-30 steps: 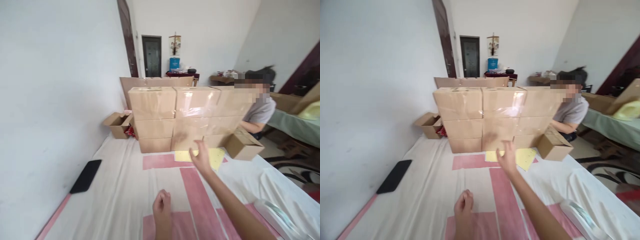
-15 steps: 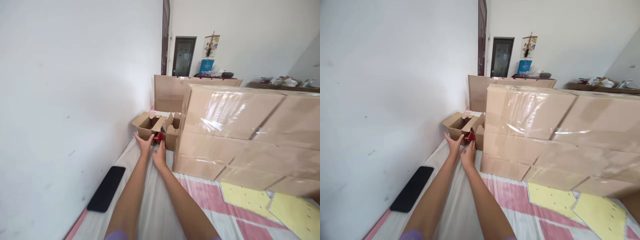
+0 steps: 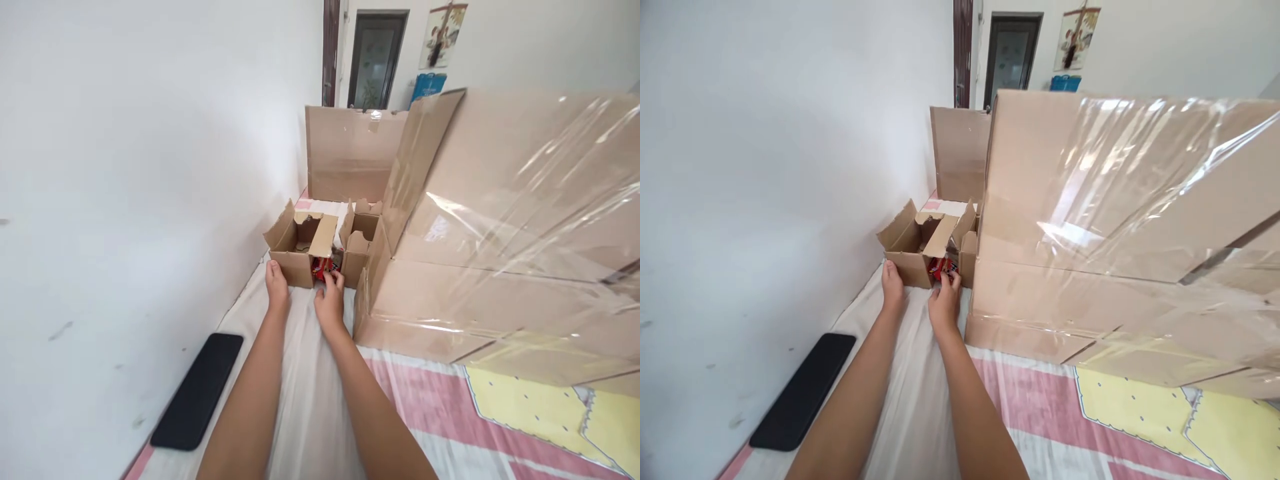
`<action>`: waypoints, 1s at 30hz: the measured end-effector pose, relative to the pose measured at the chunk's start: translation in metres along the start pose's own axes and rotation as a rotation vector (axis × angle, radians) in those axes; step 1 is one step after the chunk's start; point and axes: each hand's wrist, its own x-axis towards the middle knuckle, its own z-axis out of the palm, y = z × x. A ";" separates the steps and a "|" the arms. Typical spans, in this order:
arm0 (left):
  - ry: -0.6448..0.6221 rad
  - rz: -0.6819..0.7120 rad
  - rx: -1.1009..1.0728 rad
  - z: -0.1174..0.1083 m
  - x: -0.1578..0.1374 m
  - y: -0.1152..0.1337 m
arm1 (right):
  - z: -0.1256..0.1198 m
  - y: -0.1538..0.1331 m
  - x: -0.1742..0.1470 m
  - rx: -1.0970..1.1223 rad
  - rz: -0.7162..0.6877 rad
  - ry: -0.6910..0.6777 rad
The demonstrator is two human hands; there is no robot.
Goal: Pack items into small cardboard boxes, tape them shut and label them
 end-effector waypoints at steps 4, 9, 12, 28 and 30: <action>0.207 -0.030 0.005 -0.007 0.005 -0.001 | 0.005 -0.002 0.003 0.039 -0.028 -0.067; 0.347 -0.069 0.025 -0.025 0.009 0.004 | 0.012 -0.012 -0.012 0.121 -0.069 -0.153; 0.337 -0.075 0.017 -0.028 0.007 0.011 | 0.009 -0.020 -0.027 0.161 -0.059 -0.130; 0.270 -0.080 0.032 -0.022 0.008 0.023 | 0.012 -0.018 -0.018 -0.020 -0.098 -0.004; 0.271 -0.045 0.080 -0.034 0.005 0.041 | 0.005 -0.027 -0.017 0.086 -0.132 -0.007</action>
